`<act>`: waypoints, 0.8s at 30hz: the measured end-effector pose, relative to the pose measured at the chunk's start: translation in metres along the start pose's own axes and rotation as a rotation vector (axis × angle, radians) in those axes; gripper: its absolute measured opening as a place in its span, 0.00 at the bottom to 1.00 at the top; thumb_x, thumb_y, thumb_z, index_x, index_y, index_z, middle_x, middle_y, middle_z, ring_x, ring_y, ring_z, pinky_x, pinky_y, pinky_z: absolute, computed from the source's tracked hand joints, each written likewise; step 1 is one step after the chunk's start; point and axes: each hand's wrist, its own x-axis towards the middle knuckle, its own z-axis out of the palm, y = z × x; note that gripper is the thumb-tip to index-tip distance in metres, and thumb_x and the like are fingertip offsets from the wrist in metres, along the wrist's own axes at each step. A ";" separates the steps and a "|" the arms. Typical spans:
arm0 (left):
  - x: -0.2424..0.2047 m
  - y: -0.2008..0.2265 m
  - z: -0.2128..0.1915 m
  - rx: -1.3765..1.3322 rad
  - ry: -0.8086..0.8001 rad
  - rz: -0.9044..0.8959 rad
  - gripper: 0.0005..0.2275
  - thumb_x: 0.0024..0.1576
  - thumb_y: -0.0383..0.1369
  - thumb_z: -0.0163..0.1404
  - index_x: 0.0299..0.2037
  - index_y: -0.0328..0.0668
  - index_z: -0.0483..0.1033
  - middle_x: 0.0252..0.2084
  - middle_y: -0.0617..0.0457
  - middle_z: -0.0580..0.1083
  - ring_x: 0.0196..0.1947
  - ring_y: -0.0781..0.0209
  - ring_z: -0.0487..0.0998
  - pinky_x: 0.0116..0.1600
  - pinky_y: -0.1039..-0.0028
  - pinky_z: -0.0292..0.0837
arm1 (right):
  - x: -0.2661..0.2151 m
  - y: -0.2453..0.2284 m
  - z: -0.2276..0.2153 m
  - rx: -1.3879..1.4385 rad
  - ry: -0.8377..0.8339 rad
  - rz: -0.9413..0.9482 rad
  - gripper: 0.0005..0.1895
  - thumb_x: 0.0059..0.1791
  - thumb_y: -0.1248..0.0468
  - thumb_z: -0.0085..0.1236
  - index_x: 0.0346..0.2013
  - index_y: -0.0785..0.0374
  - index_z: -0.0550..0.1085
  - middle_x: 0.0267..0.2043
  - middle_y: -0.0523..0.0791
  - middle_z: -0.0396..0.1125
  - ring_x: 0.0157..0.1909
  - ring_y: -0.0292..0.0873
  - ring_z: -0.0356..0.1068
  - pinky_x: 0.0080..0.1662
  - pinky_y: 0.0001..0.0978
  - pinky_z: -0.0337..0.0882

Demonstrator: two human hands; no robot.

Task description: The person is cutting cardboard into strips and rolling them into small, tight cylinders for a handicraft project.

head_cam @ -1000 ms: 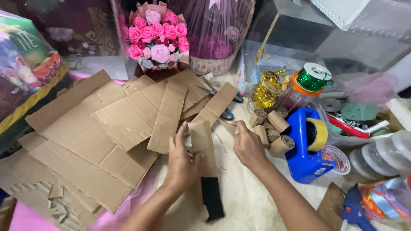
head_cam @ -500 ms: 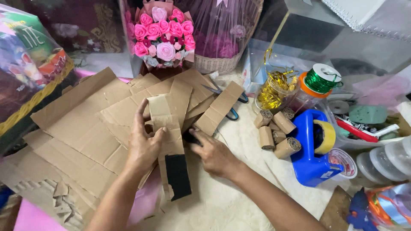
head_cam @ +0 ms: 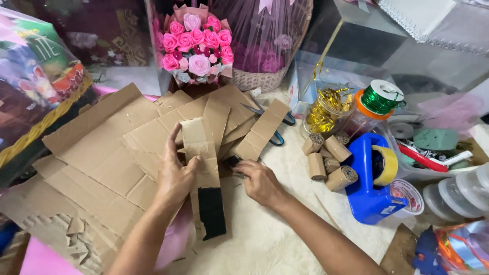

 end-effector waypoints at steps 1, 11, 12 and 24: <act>0.003 -0.004 -0.001 -0.001 -0.001 0.000 0.41 0.51 0.19 0.54 0.77 0.55 0.52 0.56 0.35 0.73 0.45 0.42 0.79 0.44 0.63 0.77 | 0.002 -0.002 -0.007 -0.001 0.001 0.001 0.22 0.44 0.76 0.41 0.46 0.67 0.80 0.50 0.52 0.74 0.58 0.55 0.73 0.60 0.42 0.71; 0.002 -0.003 0.007 0.269 -0.063 0.053 0.40 0.53 0.21 0.54 0.77 0.52 0.51 0.61 0.33 0.70 0.55 0.32 0.77 0.53 0.50 0.78 | -0.026 0.001 -0.090 0.512 0.297 0.337 0.20 0.43 0.77 0.54 0.48 0.66 0.82 0.47 0.50 0.76 0.52 0.43 0.73 0.56 0.39 0.76; 0.003 -0.007 0.008 0.342 -0.046 0.089 0.40 0.53 0.22 0.54 0.77 0.50 0.50 0.61 0.33 0.69 0.56 0.31 0.76 0.53 0.48 0.77 | -0.034 0.000 -0.106 0.516 0.320 0.380 0.18 0.45 0.76 0.54 0.48 0.66 0.82 0.45 0.51 0.75 0.49 0.43 0.74 0.53 0.38 0.79; -0.018 0.002 0.032 0.519 -0.154 0.243 0.38 0.48 0.20 0.50 0.73 0.45 0.51 0.70 0.43 0.57 0.52 0.49 0.75 0.44 0.56 0.78 | -0.218 0.020 -0.116 -0.503 0.026 0.267 0.27 0.45 0.71 0.48 0.60 0.56 0.74 0.64 0.43 0.69 0.66 0.42 0.67 0.61 0.37 0.71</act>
